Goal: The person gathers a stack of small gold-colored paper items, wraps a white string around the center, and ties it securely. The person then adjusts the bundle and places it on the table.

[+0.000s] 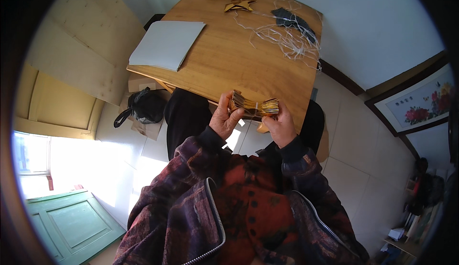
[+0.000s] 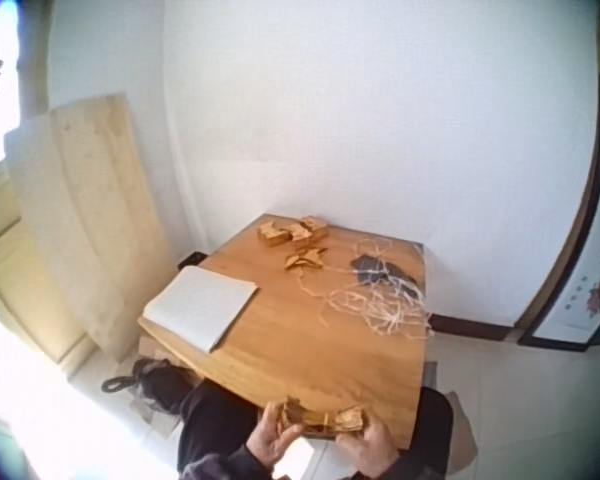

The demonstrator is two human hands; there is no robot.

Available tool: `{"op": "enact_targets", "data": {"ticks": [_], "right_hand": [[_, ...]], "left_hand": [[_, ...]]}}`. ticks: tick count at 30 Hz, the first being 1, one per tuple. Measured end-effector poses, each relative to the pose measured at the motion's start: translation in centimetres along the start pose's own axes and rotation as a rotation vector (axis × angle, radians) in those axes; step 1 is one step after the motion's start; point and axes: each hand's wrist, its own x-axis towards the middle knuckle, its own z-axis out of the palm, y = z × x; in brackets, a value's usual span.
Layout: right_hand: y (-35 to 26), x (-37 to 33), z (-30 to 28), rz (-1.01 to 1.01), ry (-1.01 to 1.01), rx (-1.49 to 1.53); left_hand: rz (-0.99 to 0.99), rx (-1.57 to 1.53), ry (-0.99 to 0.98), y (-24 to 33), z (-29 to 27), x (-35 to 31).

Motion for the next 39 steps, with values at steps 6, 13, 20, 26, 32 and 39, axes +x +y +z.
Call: {"op": "enact_targets", "data": {"ticks": [6, 13, 20, 26, 32, 39], "right_hand": [[2.0, 3.0, -0.2, -0.112, 0.134, -0.178], [2.4, 4.7, 0.5, -0.180, 0.188, -0.229], [3.1, 5.4, 1.1, -0.176, 0.210, -0.252], [3.2, 5.4, 0.9, -0.134, 0.190, -0.165], [3.4, 5.1, 0.9, -0.132, 0.167, -0.168], [1.8, 5.1, -0.2, -0.065, 0.075, -0.219]], "left_hand": [[-0.021, 0.154, -0.009, -0.5, 0.0, 3.0], [-0.028, 0.193, 0.180, -0.5, 0.6, 5.6], [-0.045, 0.211, 0.287, -2.9, 0.7, 6.8], [-0.062, 0.152, 0.310, -3.1, 0.8, 6.9], [-0.069, 0.167, 0.328, -3.3, 0.6, 6.6], [-0.146, 0.084, 0.281, -2.3, 0.6, 6.7]]}}
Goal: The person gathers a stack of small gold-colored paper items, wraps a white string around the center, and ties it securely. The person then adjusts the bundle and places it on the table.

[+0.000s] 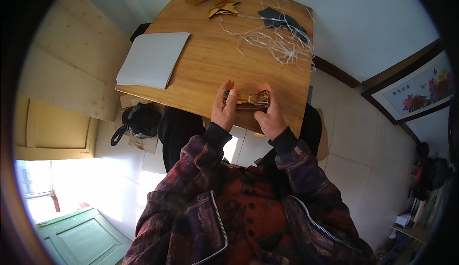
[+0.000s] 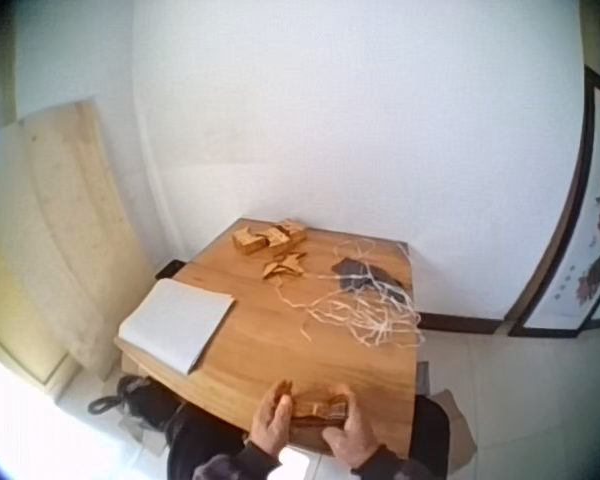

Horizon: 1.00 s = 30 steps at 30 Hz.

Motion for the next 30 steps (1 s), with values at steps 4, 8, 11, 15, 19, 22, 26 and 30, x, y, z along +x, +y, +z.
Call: {"op": "enact_targets", "data": {"ticks": [4, 8, 11, 15, 19, 22, 26, 30], "right_hand": [[-0.7, -0.4, 0.2, -0.044, 0.058, 0.117], [-0.9, -0.7, 0.9, -0.058, 0.029, 0.202], [-0.9, -0.4, 1.2, -0.055, 0.033, 0.193], [-1.0, -0.1, 1.0, -0.098, 0.003, 0.235], [-1.0, 0.2, 1.1, -0.056, 0.051, 0.235], [-1.1, 0.0, 1.3, -0.012, 0.036, 0.340], [-1.1, -0.6, 1.3, -0.018, 0.037, 0.246], [-0.9, -0.4, 1.3, -0.002, 0.055, 0.358]], "left_hand": [[0.080, 0.050, 0.005, 0.6, -0.4, -0.1], [0.089, 0.006, -0.092, 0.6, -0.6, 0.0], [0.076, 0.023, -0.125, 0.7, -0.6, -0.2], [0.064, -0.034, -0.086, 0.8, -0.3, -0.7], [0.079, 0.030, -0.105, 1.0, -0.1, -0.1], [0.091, 0.052, -0.122, 1.3, -0.5, -0.1], [0.070, 0.039, -0.124, 1.1, -0.6, -0.8], [0.096, 0.039, -0.121, 0.6, -0.6, -0.7]]}}
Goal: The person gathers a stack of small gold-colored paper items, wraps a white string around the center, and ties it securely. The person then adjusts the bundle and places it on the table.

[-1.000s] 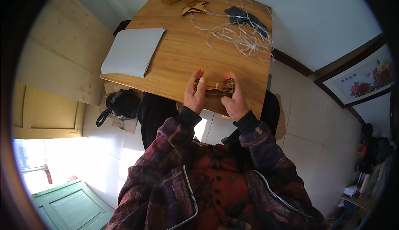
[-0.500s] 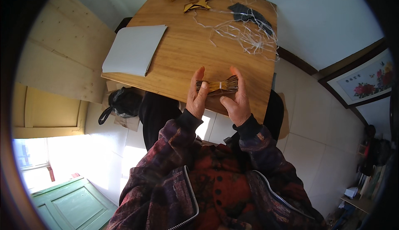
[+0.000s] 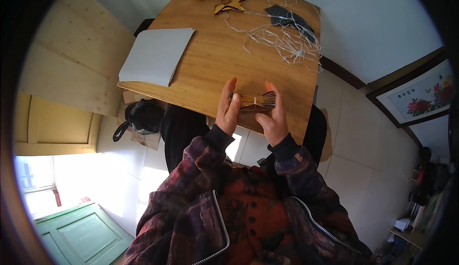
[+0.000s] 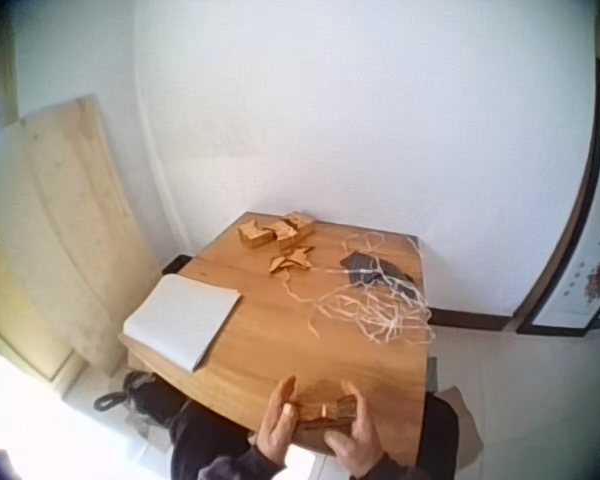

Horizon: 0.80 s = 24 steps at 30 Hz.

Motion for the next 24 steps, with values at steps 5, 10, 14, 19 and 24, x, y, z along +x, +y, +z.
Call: {"op": "enact_targets", "data": {"ticks": [5, 10, 14, 19, 24], "right_hand": [[0.3, 0.1, -0.1, -0.017, 0.017, -0.075], [0.2, -0.1, -0.7, -0.030, 0.003, -0.111], [-2.1, -0.8, -1.5, -0.216, 0.081, -0.511], [-4.6, -1.2, 0.3, -0.514, -0.066, -0.841], [-3.4, 0.6, 3.2, -0.630, -0.159, -1.433]], "left_hand": [[-0.010, -0.057, -0.004, -0.5, 0.0, 0.2], [-0.004, -0.127, -0.035, -0.5, -0.6, -0.3], [-0.045, -0.190, -0.122, -0.1, -1.9, -1.5], [-0.126, -0.195, -0.142, -0.2, -2.0, -2.0], [-0.129, -0.207, -0.078, -1.2, -1.8, -1.7]]}}
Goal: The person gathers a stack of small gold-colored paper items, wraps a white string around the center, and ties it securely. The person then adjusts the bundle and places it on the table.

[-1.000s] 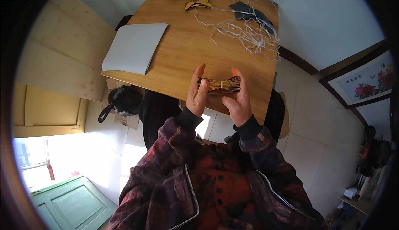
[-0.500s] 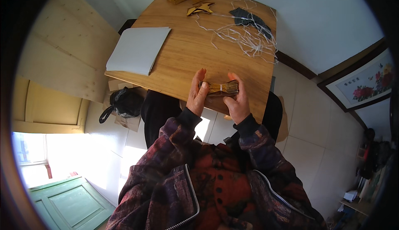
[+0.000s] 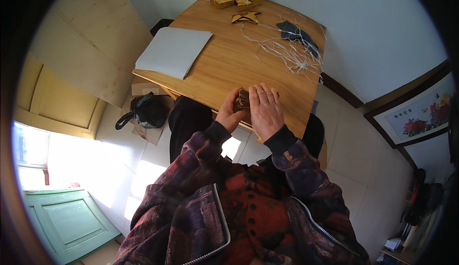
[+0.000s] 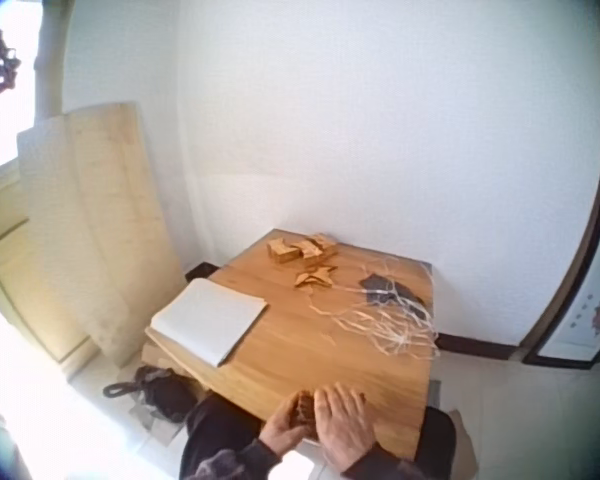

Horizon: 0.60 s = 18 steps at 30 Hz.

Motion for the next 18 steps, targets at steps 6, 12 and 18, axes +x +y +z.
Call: {"op": "enact_targets", "data": {"ticks": [6, 12, 18], "right_hand": [[1.8, 1.0, -0.6, 0.081, -0.231, 0.060], [2.8, -0.7, -4.8, 0.319, -0.081, 1.134], [0.6, -2.7, -5.9, 0.326, -0.081, 1.207]], "left_hand": [[0.005, 0.119, 0.022, 1.2, -0.8, -1.3], [0.103, 0.225, -0.069, 6.0, 0.5, -3.7], [0.233, 0.234, -0.220, 8.9, 3.8, -4.1]]}}
